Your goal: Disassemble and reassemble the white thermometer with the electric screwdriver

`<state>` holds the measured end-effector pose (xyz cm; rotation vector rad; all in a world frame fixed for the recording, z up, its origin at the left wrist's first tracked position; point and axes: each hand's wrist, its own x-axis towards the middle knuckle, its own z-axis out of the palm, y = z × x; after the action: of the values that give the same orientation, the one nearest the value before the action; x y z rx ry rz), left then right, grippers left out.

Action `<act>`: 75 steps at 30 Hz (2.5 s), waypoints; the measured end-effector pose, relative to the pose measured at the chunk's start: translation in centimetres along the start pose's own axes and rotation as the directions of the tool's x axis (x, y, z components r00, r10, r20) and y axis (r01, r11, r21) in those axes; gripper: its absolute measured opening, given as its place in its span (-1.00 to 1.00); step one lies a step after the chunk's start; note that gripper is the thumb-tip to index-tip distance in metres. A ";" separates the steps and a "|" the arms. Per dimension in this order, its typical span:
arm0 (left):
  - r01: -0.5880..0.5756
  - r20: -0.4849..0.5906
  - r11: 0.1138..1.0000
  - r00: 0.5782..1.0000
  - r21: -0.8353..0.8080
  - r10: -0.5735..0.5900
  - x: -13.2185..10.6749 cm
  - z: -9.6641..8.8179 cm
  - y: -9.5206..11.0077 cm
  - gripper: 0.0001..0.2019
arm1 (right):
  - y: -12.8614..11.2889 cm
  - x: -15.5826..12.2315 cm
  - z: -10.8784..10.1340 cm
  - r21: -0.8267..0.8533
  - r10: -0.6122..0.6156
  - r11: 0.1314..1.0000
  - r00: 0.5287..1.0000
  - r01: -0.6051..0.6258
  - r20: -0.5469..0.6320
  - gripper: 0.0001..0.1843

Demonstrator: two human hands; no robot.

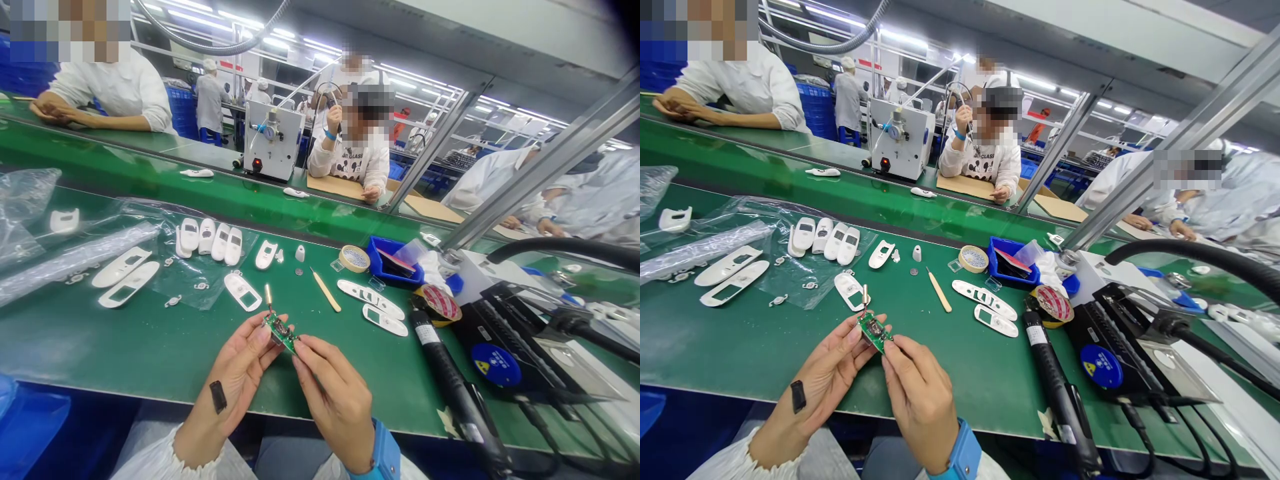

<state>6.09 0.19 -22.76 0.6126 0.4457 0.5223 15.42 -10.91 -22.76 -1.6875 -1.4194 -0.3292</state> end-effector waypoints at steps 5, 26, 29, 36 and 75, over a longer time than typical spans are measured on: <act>-0.010 -0.005 1.000 1.000 0.025 0.011 0.0 -0.1 0.0 -0.78 | -0.1 -0.2 0.1 0.029 -0.031 0.999 1.000 0.031 -0.001 -0.67; -0.104 0.076 0.977 0.993 0.188 0.091 0.2 -0.2 0.4 -0.74 | -0.7 -0.5 -0.1 0.095 0.048 0.994 0.999 -0.047 -0.013 -0.75; -0.106 0.090 0.969 0.992 0.222 0.087 0.2 -0.1 0.4 -0.74 | -0.7 -0.7 0.1 0.125 0.073 0.990 0.997 -0.071 -0.018 -0.75; -0.259 0.099 0.853 0.966 0.453 0.241 0.6 -0.2 -0.2 -0.74 | -0.5 -0.6 -0.1 0.149 0.188 0.970 0.981 -0.193 0.044 -0.79; -0.355 0.203 0.576 0.928 0.737 0.312 0.4 1.9 -0.4 -0.67 | 1.4 2.3 -1.8 0.551 0.657 0.520 0.718 -0.653 0.230 -0.78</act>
<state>7.53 -0.65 -21.73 1.5714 0.5007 0.6736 17.97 -10.67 -20.72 -1.5177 -0.6430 0.5165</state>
